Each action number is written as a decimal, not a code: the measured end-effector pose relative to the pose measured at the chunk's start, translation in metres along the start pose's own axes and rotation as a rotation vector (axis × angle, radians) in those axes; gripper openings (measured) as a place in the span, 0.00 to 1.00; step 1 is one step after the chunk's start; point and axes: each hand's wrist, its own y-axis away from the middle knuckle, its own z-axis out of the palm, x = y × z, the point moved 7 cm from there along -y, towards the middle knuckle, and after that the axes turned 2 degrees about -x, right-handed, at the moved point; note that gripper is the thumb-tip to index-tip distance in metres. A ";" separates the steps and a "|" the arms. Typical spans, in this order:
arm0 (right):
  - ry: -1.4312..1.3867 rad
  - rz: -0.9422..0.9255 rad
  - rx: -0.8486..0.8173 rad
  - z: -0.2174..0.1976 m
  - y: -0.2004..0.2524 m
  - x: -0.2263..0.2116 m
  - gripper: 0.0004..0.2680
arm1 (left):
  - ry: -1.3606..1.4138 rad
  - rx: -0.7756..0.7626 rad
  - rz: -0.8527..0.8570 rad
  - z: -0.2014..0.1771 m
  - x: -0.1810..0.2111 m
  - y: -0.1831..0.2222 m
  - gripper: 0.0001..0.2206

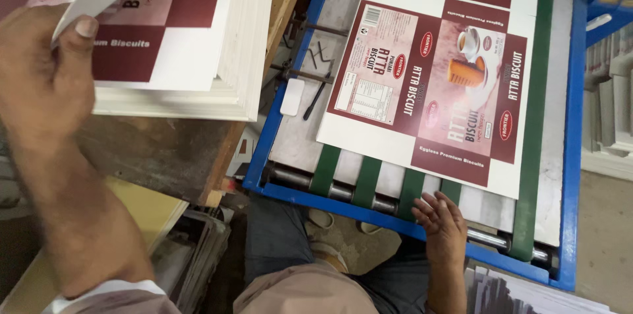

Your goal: The person repeatedly picks up printed cardboard sheets from a stack on the left and places them onto a conveyor belt on the right. The sheets feature packaging designs for 'Punjabi Attra Biscuit' and are fed into a blue industrial machine. The person maintains a steady rhythm, ensuring each sheet is aligned before it enters the rollers.

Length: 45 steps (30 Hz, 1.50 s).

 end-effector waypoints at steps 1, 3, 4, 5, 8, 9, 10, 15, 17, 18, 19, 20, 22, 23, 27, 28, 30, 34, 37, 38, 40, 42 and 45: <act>-0.001 -0.040 -0.066 0.032 0.011 -0.026 0.21 | 0.002 0.002 0.002 -0.007 0.022 -0.007 0.11; -0.004 -0.113 -0.199 0.097 0.033 -0.072 0.19 | -0.166 0.074 0.127 -0.007 0.084 -0.011 0.06; -0.015 -0.159 -0.301 0.131 0.045 -0.092 0.19 | -0.038 0.064 0.256 -0.002 0.119 -0.008 0.09; -0.022 -0.203 -0.404 0.163 0.056 -0.112 0.18 | 0.091 0.056 0.380 0.004 0.154 -0.001 0.13; -0.158 -0.272 -0.733 0.243 0.095 -0.148 0.19 | -0.216 -0.330 0.438 0.055 0.236 0.025 0.26; -0.225 -0.288 -0.849 0.265 0.106 -0.154 0.19 | -0.203 -0.337 0.529 0.063 0.268 0.031 0.29; -0.278 -0.197 -0.733 0.272 0.103 -0.150 0.18 | -0.189 -0.343 0.621 0.065 0.292 0.039 0.33; -0.481 -0.041 -0.384 0.251 0.066 -0.129 0.16 | 0.077 -0.459 0.620 0.042 0.301 0.051 0.29; -0.351 -0.066 -0.137 0.206 0.042 -0.123 0.16 | 0.088 -0.466 0.573 0.024 0.281 0.055 0.28; -0.333 -0.125 -0.079 0.184 0.029 -0.124 0.16 | 0.082 -0.441 0.534 0.013 0.268 0.057 0.27; -0.314 -0.187 -0.021 0.160 0.016 -0.125 0.15 | 0.076 -0.416 0.495 0.003 0.254 0.058 0.26; -0.281 -0.214 0.059 0.132 0.006 -0.122 0.15 | 0.005 -0.361 0.488 0.000 0.239 0.056 0.26; -0.247 -0.280 0.161 0.082 -0.009 -0.112 0.14 | -0.136 -0.250 0.471 0.003 0.210 0.044 0.25; -0.248 -0.323 0.181 0.060 -0.014 -0.108 0.14 | -0.205 -0.257 0.422 0.007 0.194 0.038 0.26; -0.114 -0.306 0.473 -0.021 -0.021 -0.088 0.12 | -0.447 -0.256 0.330 0.026 0.143 0.006 0.26; -0.128 -0.356 0.466 -0.034 -0.022 -0.090 0.13 | -0.500 -0.245 0.333 0.030 0.136 0.002 0.26; -0.158 -0.449 0.456 -0.056 -0.019 -0.093 0.14 | -0.414 -0.221 0.321 0.028 0.126 0.002 0.20; -0.138 -0.383 0.642 -0.098 -0.015 -0.083 0.13 | -0.315 -0.159 0.337 0.023 0.114 0.001 0.13; -0.127 -0.425 0.609 -0.111 -0.013 -0.077 0.14 | -0.265 -0.147 0.291 0.014 0.114 0.000 0.10; -0.099 -0.453 0.547 -0.110 -0.010 -0.076 0.12 | -0.263 -0.164 0.276 0.011 0.114 -0.002 0.12; -0.042 -0.470 0.499 -0.112 -0.003 -0.073 0.11 | -0.253 -0.190 0.256 0.008 0.117 -0.010 0.15; 0.022 -0.438 0.519 -0.113 0.007 -0.066 0.11 | -0.214 -0.275 0.241 0.005 0.117 -0.017 0.19; 0.050 -0.511 0.410 -0.106 0.030 -0.069 0.13 | -0.009 -0.370 0.155 0.002 0.110 -0.025 0.20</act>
